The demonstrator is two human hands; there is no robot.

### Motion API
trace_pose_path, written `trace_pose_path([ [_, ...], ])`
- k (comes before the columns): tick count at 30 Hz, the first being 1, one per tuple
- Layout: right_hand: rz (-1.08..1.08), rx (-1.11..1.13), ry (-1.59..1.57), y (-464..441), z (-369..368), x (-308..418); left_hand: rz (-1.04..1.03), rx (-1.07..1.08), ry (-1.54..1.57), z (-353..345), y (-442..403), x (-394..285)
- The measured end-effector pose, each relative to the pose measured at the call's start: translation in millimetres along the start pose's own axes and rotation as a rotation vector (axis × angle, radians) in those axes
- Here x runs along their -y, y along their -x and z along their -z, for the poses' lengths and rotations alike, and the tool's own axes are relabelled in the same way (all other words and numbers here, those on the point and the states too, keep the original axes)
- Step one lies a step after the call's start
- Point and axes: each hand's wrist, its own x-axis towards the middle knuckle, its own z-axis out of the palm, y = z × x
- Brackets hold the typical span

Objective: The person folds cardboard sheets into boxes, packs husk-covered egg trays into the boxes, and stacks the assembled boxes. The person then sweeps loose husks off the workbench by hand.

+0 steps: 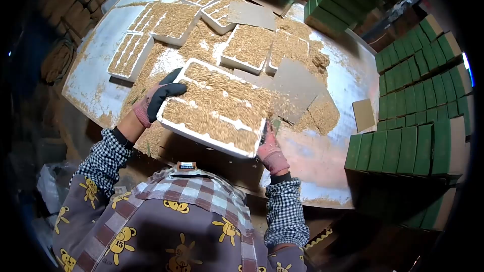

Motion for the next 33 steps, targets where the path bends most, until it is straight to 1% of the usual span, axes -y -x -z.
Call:
trace_pose_path([
  [1,0.141,0.042,-0.224,-2.4,-2.2,-4.4,0.019,-0.049,-0.051,1.3,2.9,4.5],
  [2,0.101,0.072,-0.278,0.7,8.7,17.7,0.040,-0.097,-0.101,-7.5,8.2,-2.6],
  [3,0.064,0.099,-0.329,2.7,24.2,43.9,0.132,-0.105,0.033,-0.8,4.1,-3.1],
  [4,0.020,0.118,-0.338,-0.3,26.4,48.7,0.061,-0.072,-0.060,8.1,-0.5,5.0],
  [5,0.015,0.119,-0.349,-0.6,23.6,44.5,0.070,-0.070,-0.068,10.8,-2.7,11.0],
  [7,0.138,0.139,-0.178,-6.1,17.1,33.8,-0.327,0.035,-0.551,17.0,-8.2,21.5],
  [9,0.103,0.204,-0.182,-9.0,23.0,31.6,-0.228,-0.029,-0.547,15.3,-19.9,19.5],
  [11,0.154,0.254,-0.224,-12.9,34.9,32.6,0.099,-0.204,-0.194,1.1,-24.9,9.9],
  [12,0.239,0.242,-0.285,-15.1,42.7,38.1,0.095,-0.197,-0.122,-10.9,-22.1,6.6],
  [13,0.238,0.243,-0.292,-22.8,47.2,32.5,0.096,-0.207,-0.135,-19.2,-18.9,8.2],
  [15,0.334,0.278,-0.408,-44.1,65.4,16.3,0.460,-0.230,-0.573,14.0,-18.6,32.0],
  [16,0.200,0.252,-0.707,-62.0,60.8,-0.7,0.383,-0.274,-0.759,16.8,-18.0,50.6],
  [17,-0.054,0.091,-1.230,-73.4,62.6,-4.9,0.297,-0.317,-0.945,15.3,-13.7,69.7],
  [18,-0.155,-0.239,-0.948,-98.0,51.1,-38.4,0.011,-0.338,-1.051,8.9,-10.0,85.8],
  [19,-0.241,-0.556,-0.651,-121.2,42.4,-70.7,0.000,-0.449,-1.436,-11.0,-3.8,87.2],
  [21,-0.695,-0.516,0.122,-134.4,50.0,-69.7,0.209,-0.443,-1.536,-32.9,-2.2,81.1],
  [22,-0.509,-0.574,0.084,-144.0,29.5,-112.9,0.200,-0.440,-1.545,-33.4,-7.0,77.0],
  [23,-0.513,-0.578,0.073,-147.5,30.7,-125.1,0.350,-0.336,-1.614,-29.3,-13.0,70.1],
  [24,-0.433,-0.586,-0.277,-152.1,35.7,-130.1,0.502,-0.228,-1.671,-27.8,-16.1,63.8],
  [25,-0.349,-0.586,-0.613,-156.0,38.5,-132.1,0.500,-0.215,-1.668,-29.4,-16.9,57.5],
  [26,-0.284,-0.687,-0.595,-144.4,54.9,-116.0,0.405,-0.260,-1.633,-42.1,-14.4,50.9],
  [27,-0.211,-0.781,-0.523,-142.5,63.1,-115.2,0.315,-0.301,-1.597,-52.7,-12.6,47.4],
  [28,-0.176,-0.785,-0.731,-130.5,70.4,-116.8,0.346,-0.296,-1.660,-60.9,-14.0,48.7],
  [29,-0.048,-0.863,-0.796,-117.7,78.2,-106.5,0.432,-0.203,-1.753,-68.7,-18.7,43.8],
  [31,0.068,-0.907,-0.588,-75.1,91.2,-48.0,0.340,-0.019,-1.890,-49.5,-33.0,56.8],
  [33,0.439,-0.712,-0.127,-24.9,82.3,49.6,0.241,0.163,-1.921,-34.7,-48.9,55.4],
])
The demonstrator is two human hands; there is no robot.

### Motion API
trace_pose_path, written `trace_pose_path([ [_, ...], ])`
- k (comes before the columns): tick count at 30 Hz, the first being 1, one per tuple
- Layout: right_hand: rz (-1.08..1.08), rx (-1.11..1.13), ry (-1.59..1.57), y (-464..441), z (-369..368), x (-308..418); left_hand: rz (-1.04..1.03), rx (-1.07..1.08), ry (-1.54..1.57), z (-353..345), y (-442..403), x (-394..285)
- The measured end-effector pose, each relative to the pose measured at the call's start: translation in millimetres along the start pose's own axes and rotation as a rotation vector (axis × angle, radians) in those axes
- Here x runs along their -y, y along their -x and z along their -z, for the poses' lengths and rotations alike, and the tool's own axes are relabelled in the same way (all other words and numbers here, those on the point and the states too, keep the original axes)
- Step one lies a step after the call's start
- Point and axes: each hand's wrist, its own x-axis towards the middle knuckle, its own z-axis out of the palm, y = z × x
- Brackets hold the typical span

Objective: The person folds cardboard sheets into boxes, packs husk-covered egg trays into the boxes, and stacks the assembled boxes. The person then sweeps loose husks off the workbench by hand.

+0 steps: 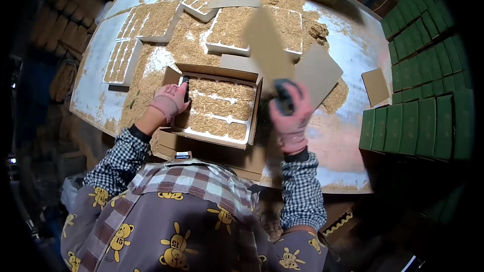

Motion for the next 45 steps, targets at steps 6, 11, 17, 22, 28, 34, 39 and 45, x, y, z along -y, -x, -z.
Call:
trace_pose_path([
  [6,0.122,1.069,0.420,50.3,-74.1,61.8,-0.037,-0.633,0.646,78.0,47.4,44.7],
  [11,-0.081,0.833,0.229,58.9,-82.6,54.3,-0.648,0.028,0.010,-13.7,11.0,-11.6],
  [17,-0.479,-0.113,0.017,94.7,-81.2,7.3,-0.673,-0.046,0.177,-24.2,2.0,0.2],
  [22,-0.758,-0.086,-1.341,122.6,-52.6,-35.4,-0.258,-0.822,0.685,-22.8,5.3,47.3],
  [28,-0.843,0.334,-0.347,126.6,-119.8,-55.6,0.057,-0.253,1.594,-144.9,-18.0,25.0],
  [34,-0.723,0.105,-0.744,95.5,-2.1,-54.4,-0.334,0.164,1.926,-32.8,10.3,-30.7],
  [39,-0.274,-0.567,-0.802,-2.5,282.2,-7.7,-0.987,0.092,1.733,116.2,-23.9,-118.3],
  [45,0.207,-1.222,0.201,-85.4,657.4,-98.6,-1.380,0.134,1.999,375.5,-10.3,-410.7],
])
